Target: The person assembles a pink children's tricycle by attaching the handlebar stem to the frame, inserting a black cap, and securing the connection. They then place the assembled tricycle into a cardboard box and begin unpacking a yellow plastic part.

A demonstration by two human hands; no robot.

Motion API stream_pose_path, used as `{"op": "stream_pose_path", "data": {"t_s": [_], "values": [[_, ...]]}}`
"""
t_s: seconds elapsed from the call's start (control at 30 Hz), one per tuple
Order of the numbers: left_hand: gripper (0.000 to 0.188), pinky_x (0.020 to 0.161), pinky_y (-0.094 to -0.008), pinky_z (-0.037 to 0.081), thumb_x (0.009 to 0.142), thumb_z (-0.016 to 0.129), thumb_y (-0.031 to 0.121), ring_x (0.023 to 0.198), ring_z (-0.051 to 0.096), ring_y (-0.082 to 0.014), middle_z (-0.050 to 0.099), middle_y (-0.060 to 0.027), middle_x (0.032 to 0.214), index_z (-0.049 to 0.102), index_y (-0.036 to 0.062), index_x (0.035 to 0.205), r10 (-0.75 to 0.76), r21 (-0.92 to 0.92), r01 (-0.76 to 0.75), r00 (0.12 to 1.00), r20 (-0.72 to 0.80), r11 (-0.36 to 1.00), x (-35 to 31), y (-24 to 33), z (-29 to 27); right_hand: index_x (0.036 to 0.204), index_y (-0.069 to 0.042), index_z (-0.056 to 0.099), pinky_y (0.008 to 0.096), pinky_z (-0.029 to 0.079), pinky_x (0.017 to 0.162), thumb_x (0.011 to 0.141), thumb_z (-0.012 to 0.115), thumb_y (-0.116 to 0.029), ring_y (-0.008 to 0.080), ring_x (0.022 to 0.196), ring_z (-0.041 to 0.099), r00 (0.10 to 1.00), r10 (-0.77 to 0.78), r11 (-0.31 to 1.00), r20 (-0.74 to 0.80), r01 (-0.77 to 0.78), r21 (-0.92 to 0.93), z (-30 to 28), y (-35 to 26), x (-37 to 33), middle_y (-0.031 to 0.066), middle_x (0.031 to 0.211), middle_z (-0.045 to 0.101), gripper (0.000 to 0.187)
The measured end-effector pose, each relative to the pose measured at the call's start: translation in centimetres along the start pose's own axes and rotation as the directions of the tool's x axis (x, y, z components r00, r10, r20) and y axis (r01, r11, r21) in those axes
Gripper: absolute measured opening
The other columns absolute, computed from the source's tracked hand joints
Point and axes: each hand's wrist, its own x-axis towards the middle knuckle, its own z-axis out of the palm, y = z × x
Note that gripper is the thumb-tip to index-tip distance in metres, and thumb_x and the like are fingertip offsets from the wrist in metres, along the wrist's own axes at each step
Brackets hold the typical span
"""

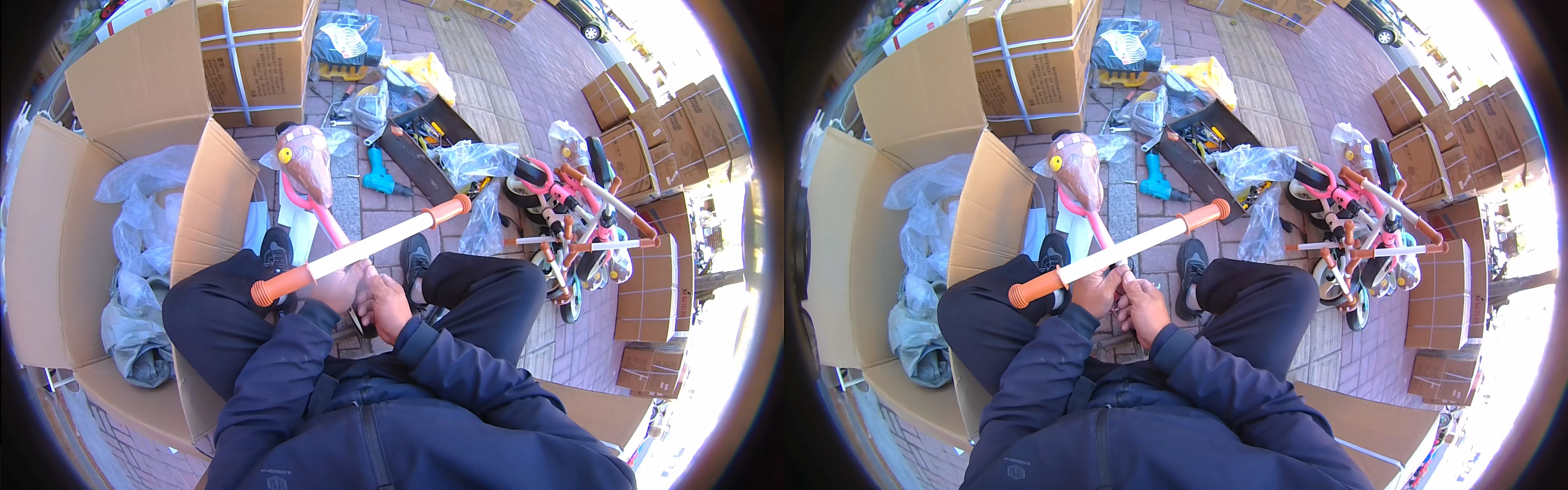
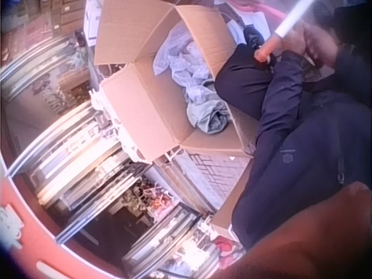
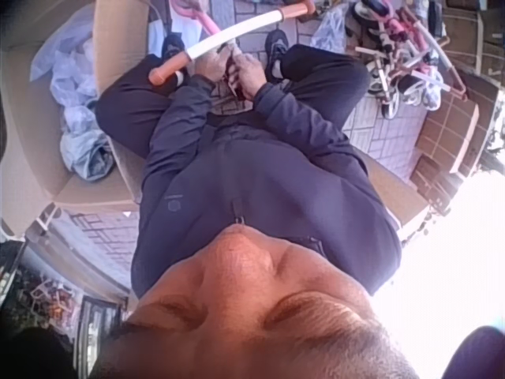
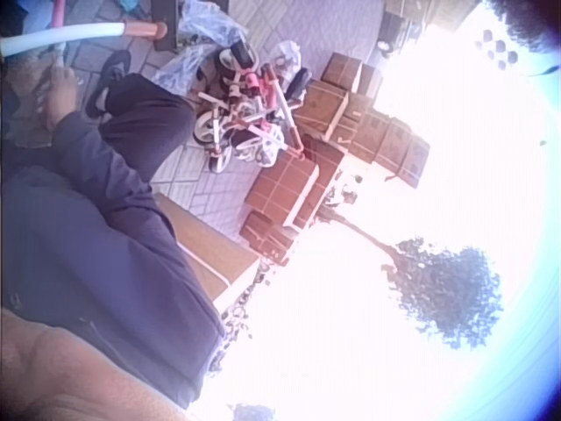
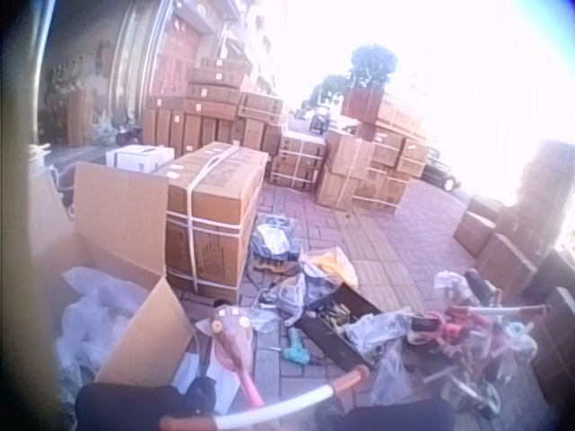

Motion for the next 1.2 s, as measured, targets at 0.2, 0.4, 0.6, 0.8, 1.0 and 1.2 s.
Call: {"op": "stream_pose_path", "data": {"t_s": [0.2, 0.4, 0.6, 0.8, 1.0, 1.2], "values": [[0.034, 0.079, -0.0341, 0.053, 0.102, 0.063, 0.029, 0.085, 0.067, -0.0192, 0.071, -0.009, 0.094, 0.066, -0.0001, 0.119, -0.099, -0.048, 0.098, 0.994, -0.033, 0.994, -0.1, 0.4, 0.1, 0.091, -0.007, 0.058, 0.028, 0.042, 0.042, 0.11, 0.034, -0.049, 0.0168, 0.049, 0.054, 0.985, 0.156, 0.967, 0.081, -0.168, 0.191, 0.0, -0.2, -0.2, 0.0074, 0.066, 0.059, 0.052], [0.034, 0.08, -0.0342, 0.052, 0.102, 0.064, 0.031, 0.088, 0.068, -0.0204, 0.071, -0.0108, 0.095, 0.07, 0.0002, 0.116, -0.02, 0.002, 0.021, 0.997, -0.072, 1.0, -0.2, 0.1, 0.5, 0.094, -0.008, 0.056, 0.0285, 0.041, 0.04, 0.109, 0.038, -0.052, 0.0156, 0.05, 0.053, 0.994, -0.112, 0.989, -0.02, 0.109, -0.096, 0.1, 0.1, 0.5, 0.0071, 0.071, 0.059, 0.05], [0.033, 0.081, -0.0345, 0.052, 0.103, 0.063, 0.029, 0.089, 0.067, -0.0194, 0.071, -0.0094, 0.096, 0.069, -0.0007, 0.115, -0.046, 0.002, 0.046, 0.998, -0.043, 0.999, 0.1, -1.1, 0.2, 0.102, -0.004, 0.059, 0.0272, 0.041, 0.041, 0.109, 0.041, -0.05, 0.0144, 0.049, 0.055, 0.981, -0.193, 0.913, 0.01, 0.184, -0.364, -0.4, -0.3, 0.2, 0.0051, 0.07, 0.058, 0.05], [0.032, 0.084, -0.0331, 0.051, 0.104, 0.062, 0.026, 0.092, 0.067, -0.018, 0.072, -0.008, 0.099, 0.069, -0.0017, 0.118, 0.025, 0.001, -0.025, 0.997, -0.068, 1.0, 0.2, -1.6, 0.5, 0.091, -0.004, 0.058, 0.0379, 0.047, 0.048, 0.108, 0.039, -0.046, 0.0201, 0.05, 0.054, 0.996, 0.025, 0.998, 0.082, -0.02, -0.065, -0.8, -0.9, 0.9, 0.0058, 0.062, 0.056, 0.05], [0.033, 0.085, -0.0329, 0.052, 0.104, 0.062, 0.025, 0.095, 0.067, -0.018, 0.073, -0.0091, 0.103, 0.068, -0.0024, 0.121, -0.036, -0.068, 0.035, 0.999, -0.012, 0.997, 0.0, -1.7, 0.3, 0.088, -0.001, 0.06, 0.0461, 0.05, 0.056, 0.108, 0.042, -0.046, 0.0311, 0.061, 0.066, 0.967, -0.257, 0.775, -0.002, 0.204, -0.599, -1.2, -1.2, -0.2, 0.0132, 0.068, 0.065, 0.052], [0.032, 0.082, -0.0327, 0.053, 0.103, 0.063, 0.024, 0.092, 0.067, -0.0176, 0.073, -0.0092, 0.1, 0.068, -0.0027, 0.12, 0.068, -0.01, -0.069, 0.995, -0.076, 0.998, 0.3, -2.0, 0.8, 0.088, 0.001, 0.06, 0.0505, 0.047, 0.06, 0.107, 0.046, -0.047, 0.0387, 0.066, 0.063, 0.69, -0.698, 0.243, 0.193, 0.482, -0.842, -1.3, 0.0, 1.3, 0.0206, 0.071, 0.063, 0.053]]}}
